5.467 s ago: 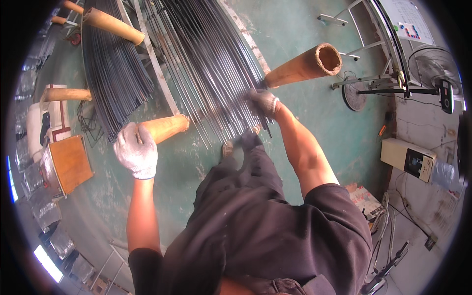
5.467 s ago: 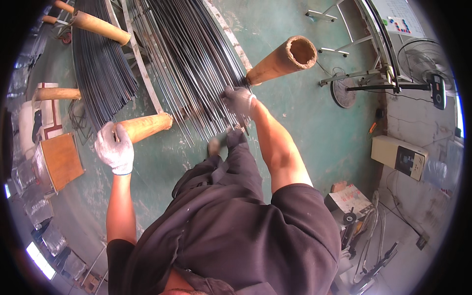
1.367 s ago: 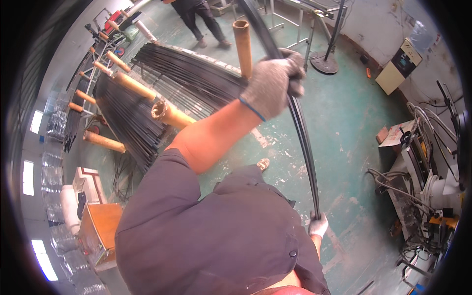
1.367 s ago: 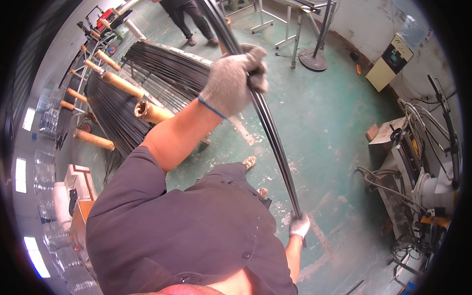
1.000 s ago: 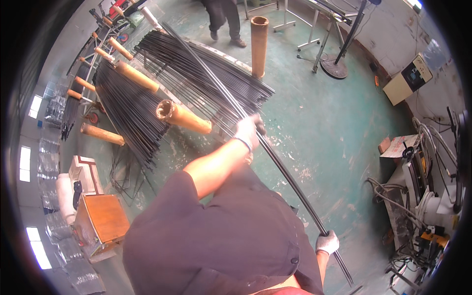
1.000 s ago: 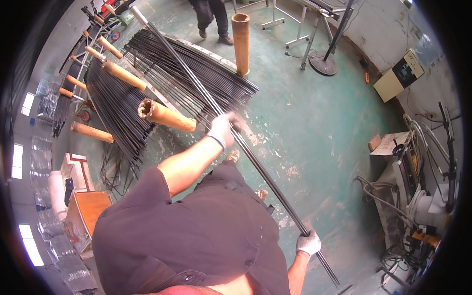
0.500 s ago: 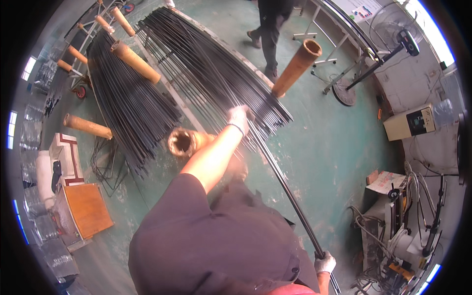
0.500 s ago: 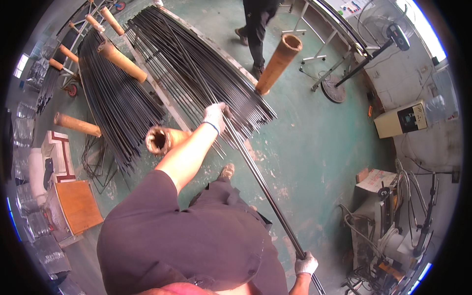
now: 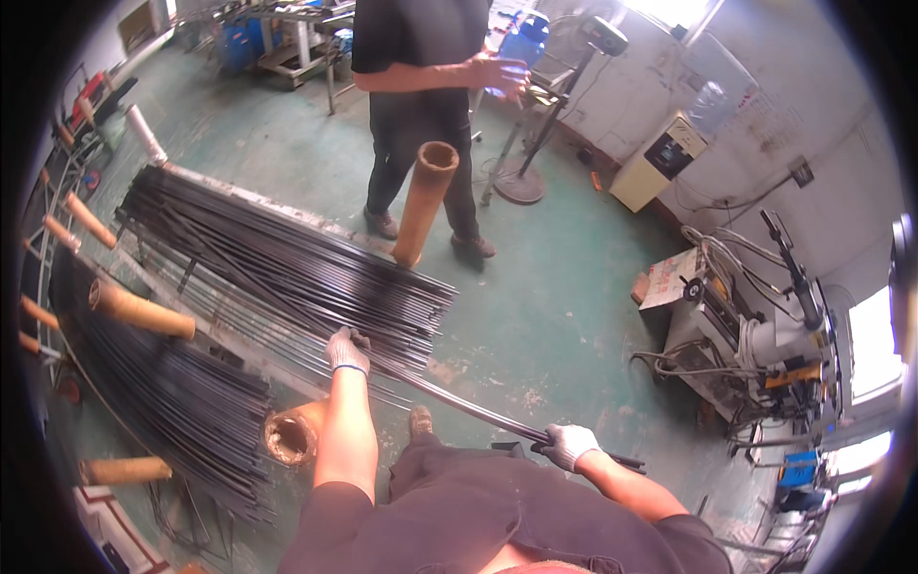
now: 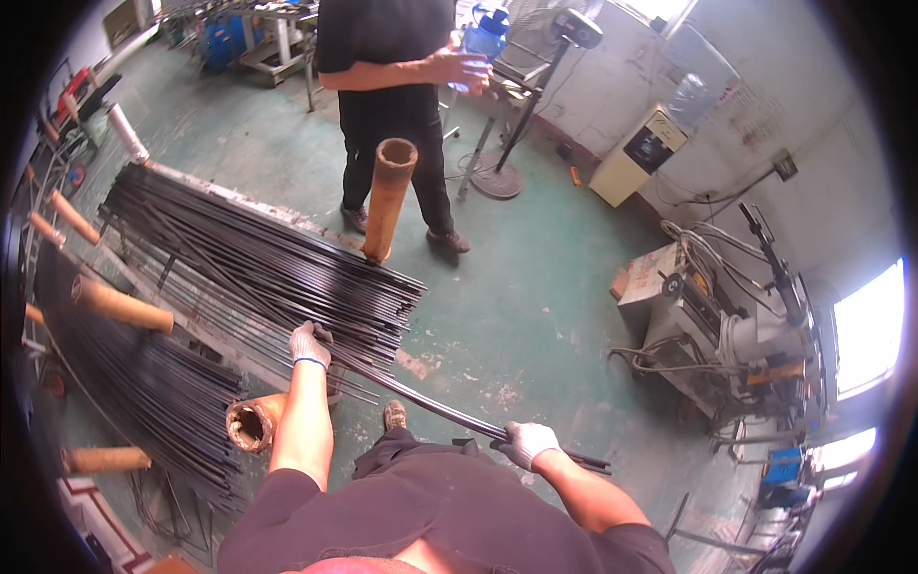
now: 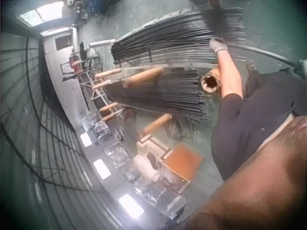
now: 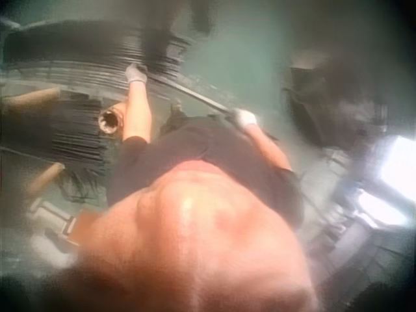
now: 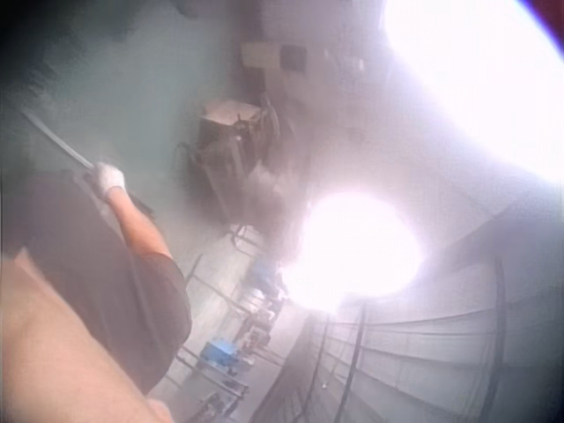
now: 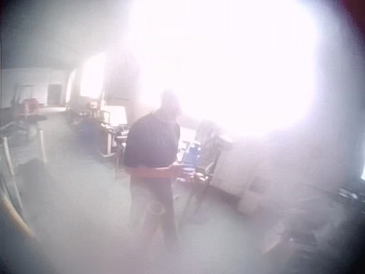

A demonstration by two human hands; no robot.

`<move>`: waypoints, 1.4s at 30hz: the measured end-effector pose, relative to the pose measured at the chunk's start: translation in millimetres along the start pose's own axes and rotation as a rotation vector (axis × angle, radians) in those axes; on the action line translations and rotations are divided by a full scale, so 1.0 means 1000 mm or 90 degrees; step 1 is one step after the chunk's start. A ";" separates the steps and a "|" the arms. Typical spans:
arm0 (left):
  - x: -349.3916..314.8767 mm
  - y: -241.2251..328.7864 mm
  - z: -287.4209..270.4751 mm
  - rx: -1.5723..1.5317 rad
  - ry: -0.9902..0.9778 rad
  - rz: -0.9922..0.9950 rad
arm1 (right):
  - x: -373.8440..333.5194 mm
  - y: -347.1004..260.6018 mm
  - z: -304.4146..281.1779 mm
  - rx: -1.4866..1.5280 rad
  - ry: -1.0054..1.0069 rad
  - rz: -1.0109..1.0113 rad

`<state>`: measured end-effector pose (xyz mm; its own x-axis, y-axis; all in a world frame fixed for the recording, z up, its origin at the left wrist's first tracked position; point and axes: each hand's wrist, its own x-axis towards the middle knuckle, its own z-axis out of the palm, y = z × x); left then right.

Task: The person operates a manual metal rod bender, feeding straight rods into the machine and bending them into curved shapes. They then measure the bent rods against a jig on a workbench, adjust the jig, and continue bending additional rods.

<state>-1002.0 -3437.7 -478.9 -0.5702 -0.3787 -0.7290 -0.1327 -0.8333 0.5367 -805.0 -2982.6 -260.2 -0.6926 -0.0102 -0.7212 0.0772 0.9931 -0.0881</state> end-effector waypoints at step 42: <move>-0.309 -0.289 0.165 0.815 -0.723 0.412 | 0.042 0.082 -0.021 1.330 0.320 -0.233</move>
<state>-921.5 -3013.1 -338.9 -0.9161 0.4005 0.0166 0.1513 0.3072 0.9395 -842.9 -2898.9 -283.0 -0.9050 0.2514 -0.3433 0.1456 -0.5751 -0.8050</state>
